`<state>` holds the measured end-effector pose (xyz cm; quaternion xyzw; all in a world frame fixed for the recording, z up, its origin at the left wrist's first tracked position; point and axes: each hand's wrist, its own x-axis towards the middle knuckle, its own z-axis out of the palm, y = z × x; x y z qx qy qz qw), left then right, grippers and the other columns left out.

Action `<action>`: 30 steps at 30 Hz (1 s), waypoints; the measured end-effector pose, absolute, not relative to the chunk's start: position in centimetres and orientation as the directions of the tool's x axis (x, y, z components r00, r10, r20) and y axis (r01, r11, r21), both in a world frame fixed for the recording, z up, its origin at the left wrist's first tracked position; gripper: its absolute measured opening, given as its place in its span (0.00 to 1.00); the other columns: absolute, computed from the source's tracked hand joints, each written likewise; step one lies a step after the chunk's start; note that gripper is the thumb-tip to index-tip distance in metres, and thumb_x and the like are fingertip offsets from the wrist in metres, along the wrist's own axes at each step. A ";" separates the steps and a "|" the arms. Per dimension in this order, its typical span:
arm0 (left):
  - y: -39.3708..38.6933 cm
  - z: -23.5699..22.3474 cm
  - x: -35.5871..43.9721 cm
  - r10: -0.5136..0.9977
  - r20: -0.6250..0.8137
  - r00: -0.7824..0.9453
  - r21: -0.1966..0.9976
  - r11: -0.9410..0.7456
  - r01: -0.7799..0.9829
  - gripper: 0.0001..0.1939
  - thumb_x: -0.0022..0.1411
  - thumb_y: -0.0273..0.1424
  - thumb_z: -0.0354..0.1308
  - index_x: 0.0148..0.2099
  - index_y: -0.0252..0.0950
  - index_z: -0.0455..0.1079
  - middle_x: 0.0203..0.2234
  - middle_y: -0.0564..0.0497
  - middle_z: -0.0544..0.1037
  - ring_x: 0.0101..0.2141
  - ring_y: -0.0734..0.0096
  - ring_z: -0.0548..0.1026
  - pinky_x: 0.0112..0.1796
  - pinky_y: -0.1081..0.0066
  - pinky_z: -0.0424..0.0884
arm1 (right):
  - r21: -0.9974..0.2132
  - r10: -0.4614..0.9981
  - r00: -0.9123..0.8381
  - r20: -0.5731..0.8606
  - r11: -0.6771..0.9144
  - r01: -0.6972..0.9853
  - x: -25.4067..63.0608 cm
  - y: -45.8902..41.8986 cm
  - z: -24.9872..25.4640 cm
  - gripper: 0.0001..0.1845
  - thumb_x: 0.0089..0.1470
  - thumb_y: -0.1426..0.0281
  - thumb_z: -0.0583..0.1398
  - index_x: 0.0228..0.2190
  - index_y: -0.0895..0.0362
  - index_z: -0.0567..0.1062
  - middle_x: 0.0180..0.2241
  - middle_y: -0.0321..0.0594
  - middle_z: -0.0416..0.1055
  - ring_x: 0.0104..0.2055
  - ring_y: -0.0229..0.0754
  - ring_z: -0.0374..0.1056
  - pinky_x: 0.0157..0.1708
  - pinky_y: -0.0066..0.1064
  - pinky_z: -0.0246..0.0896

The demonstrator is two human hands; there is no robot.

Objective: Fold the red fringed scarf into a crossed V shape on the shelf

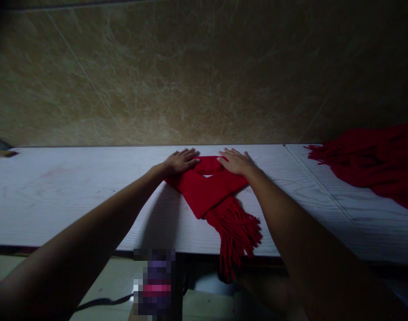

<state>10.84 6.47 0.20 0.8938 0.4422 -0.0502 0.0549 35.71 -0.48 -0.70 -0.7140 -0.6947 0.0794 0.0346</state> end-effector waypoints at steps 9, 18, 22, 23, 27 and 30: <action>6.4 0.4 10.8 0.780 -0.143 0.609 0.077 -0.605 0.793 0.36 0.78 0.53 0.34 0.80 0.45 0.48 0.78 0.49 0.47 0.77 0.57 0.45 0.72 0.48 0.44 | -0.163 0.998 0.021 -0.066 -0.031 0.986 35.6 -0.6 -0.5 0.35 0.71 0.50 0.43 0.73 0.43 0.60 0.77 0.35 0.47 0.79 0.55 0.42 0.74 0.67 0.36; 6.7 -0.1 10.8 0.779 -0.127 0.614 0.076 -0.609 0.789 0.36 0.78 0.54 0.34 0.80 0.46 0.48 0.78 0.50 0.48 0.76 0.56 0.46 0.72 0.48 0.45 | -0.163 0.999 0.009 -0.047 -0.016 0.986 35.9 -0.3 -0.9 0.36 0.71 0.49 0.43 0.73 0.45 0.60 0.77 0.37 0.47 0.79 0.56 0.42 0.73 0.68 0.37; 6.8 -0.1 10.8 0.777 -0.124 0.617 0.076 -0.612 0.787 0.36 0.78 0.53 0.34 0.80 0.47 0.48 0.78 0.50 0.48 0.76 0.56 0.46 0.72 0.48 0.46 | -0.159 0.999 0.011 -0.046 -0.018 0.987 35.9 -0.3 -1.0 0.35 0.71 0.49 0.43 0.73 0.44 0.60 0.77 0.36 0.47 0.79 0.55 0.42 0.73 0.67 0.38; 6.8 -0.1 10.8 0.777 -0.124 0.617 0.076 -0.612 0.787 0.36 0.78 0.53 0.34 0.80 0.47 0.48 0.78 0.50 0.47 0.76 0.56 0.45 0.72 0.48 0.46 | -0.158 0.999 0.013 -0.046 -0.020 0.987 35.9 -0.3 -1.0 0.35 0.71 0.49 0.43 0.73 0.44 0.60 0.77 0.36 0.47 0.79 0.55 0.42 0.73 0.67 0.38; 6.8 -0.1 10.8 0.778 -0.132 0.614 0.074 -0.610 0.789 0.37 0.78 0.54 0.33 0.80 0.45 0.48 0.78 0.50 0.47 0.76 0.57 0.45 0.72 0.48 0.45 | -0.158 0.999 0.016 -0.048 -0.023 0.987 35.8 -0.4 -0.9 0.35 0.71 0.51 0.43 0.73 0.45 0.60 0.77 0.36 0.47 0.79 0.55 0.42 0.73 0.67 0.37; 6.8 -0.1 10.8 0.778 -0.129 0.615 0.075 -0.611 0.788 0.37 0.78 0.54 0.33 0.80 0.46 0.48 0.78 0.50 0.47 0.76 0.57 0.45 0.72 0.49 0.45 | -0.158 0.999 0.017 -0.050 -0.025 0.987 35.7 -0.6 -0.7 0.35 0.71 0.51 0.43 0.73 0.45 0.60 0.77 0.36 0.47 0.79 0.54 0.42 0.74 0.67 0.37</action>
